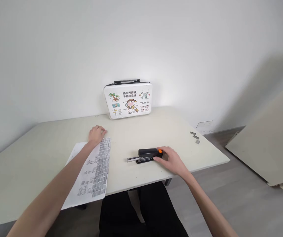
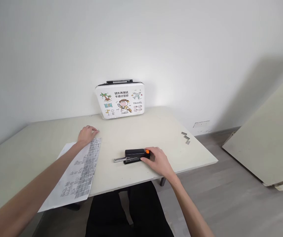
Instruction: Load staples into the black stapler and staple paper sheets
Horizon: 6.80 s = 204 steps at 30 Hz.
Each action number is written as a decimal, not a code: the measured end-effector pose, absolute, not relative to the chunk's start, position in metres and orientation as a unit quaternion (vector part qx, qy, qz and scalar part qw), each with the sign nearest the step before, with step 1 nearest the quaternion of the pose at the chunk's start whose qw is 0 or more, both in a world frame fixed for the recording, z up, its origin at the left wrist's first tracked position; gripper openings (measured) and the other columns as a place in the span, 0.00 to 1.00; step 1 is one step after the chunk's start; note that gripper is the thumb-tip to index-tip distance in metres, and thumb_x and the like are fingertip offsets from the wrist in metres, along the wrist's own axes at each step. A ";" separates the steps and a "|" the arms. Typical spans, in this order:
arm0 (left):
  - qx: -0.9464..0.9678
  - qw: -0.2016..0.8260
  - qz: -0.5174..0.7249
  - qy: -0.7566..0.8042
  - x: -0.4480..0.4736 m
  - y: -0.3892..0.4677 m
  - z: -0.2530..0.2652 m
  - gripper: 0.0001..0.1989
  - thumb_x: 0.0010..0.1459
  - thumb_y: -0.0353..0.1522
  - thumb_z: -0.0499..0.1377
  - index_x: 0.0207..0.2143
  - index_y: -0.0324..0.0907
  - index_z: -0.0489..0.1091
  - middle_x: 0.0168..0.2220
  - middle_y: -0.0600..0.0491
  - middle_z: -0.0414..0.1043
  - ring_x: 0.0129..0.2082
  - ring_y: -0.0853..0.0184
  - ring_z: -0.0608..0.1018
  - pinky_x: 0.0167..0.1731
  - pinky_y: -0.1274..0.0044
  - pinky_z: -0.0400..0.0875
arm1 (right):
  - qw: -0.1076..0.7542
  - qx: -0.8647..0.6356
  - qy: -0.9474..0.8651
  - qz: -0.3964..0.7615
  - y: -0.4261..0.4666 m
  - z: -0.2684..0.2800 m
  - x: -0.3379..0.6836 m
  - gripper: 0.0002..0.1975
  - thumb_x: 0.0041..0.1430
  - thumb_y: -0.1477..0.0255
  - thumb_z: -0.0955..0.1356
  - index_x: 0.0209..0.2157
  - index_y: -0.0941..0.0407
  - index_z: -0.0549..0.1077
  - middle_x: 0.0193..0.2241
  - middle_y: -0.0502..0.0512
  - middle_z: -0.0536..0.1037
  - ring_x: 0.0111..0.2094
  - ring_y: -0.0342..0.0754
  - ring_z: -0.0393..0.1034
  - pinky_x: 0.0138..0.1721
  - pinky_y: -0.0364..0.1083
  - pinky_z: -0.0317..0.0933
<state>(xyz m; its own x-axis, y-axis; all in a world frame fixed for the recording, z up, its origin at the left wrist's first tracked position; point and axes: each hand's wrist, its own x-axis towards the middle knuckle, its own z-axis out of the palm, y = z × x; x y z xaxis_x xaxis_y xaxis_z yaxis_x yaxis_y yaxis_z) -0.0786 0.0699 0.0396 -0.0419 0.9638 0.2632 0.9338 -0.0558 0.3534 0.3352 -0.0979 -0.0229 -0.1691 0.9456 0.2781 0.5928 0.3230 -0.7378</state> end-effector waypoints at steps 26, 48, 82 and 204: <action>0.803 0.201 0.234 0.511 0.022 -0.104 0.034 0.18 0.71 0.48 0.54 0.47 0.50 0.79 0.44 0.52 0.75 0.37 0.62 0.78 0.39 0.69 0.74 | 0.368 -0.535 -0.721 0.243 -0.103 -0.017 0.336 0.19 0.65 0.53 0.70 0.51 0.49 0.76 0.51 0.56 0.81 0.54 0.59 0.74 0.54 0.58 0.69; 0.790 0.181 0.271 0.518 0.034 -0.113 0.024 0.21 0.71 0.51 0.52 0.47 0.49 0.78 0.45 0.51 0.73 0.38 0.62 0.79 0.36 0.71 0.75 | 0.371 -0.533 -0.717 0.252 -0.101 -0.024 0.338 0.21 0.64 0.51 0.70 0.52 0.48 0.75 0.52 0.56 0.81 0.55 0.60 0.73 0.55 0.59 0.68; 0.812 0.241 0.230 0.480 0.006 -0.102 0.027 0.18 0.68 0.50 0.59 0.47 0.51 0.80 0.42 0.52 0.77 0.37 0.62 0.78 0.40 0.69 0.75 | 0.374 -0.534 -0.716 0.249 -0.103 -0.021 0.339 0.21 0.64 0.52 0.70 0.54 0.47 0.76 0.52 0.56 0.81 0.54 0.59 0.74 0.55 0.58 0.69; 0.874 0.112 0.122 0.457 0.066 -0.102 -0.011 0.38 0.73 0.56 0.41 0.77 0.49 0.47 0.78 0.53 0.39 0.77 0.45 0.41 0.73 0.49 0.28 | 0.138 -0.544 -0.788 0.252 -0.063 0.042 0.259 0.36 0.74 0.46 0.48 0.56 0.51 0.75 0.60 0.61 0.77 0.64 0.62 0.67 0.61 0.58 0.60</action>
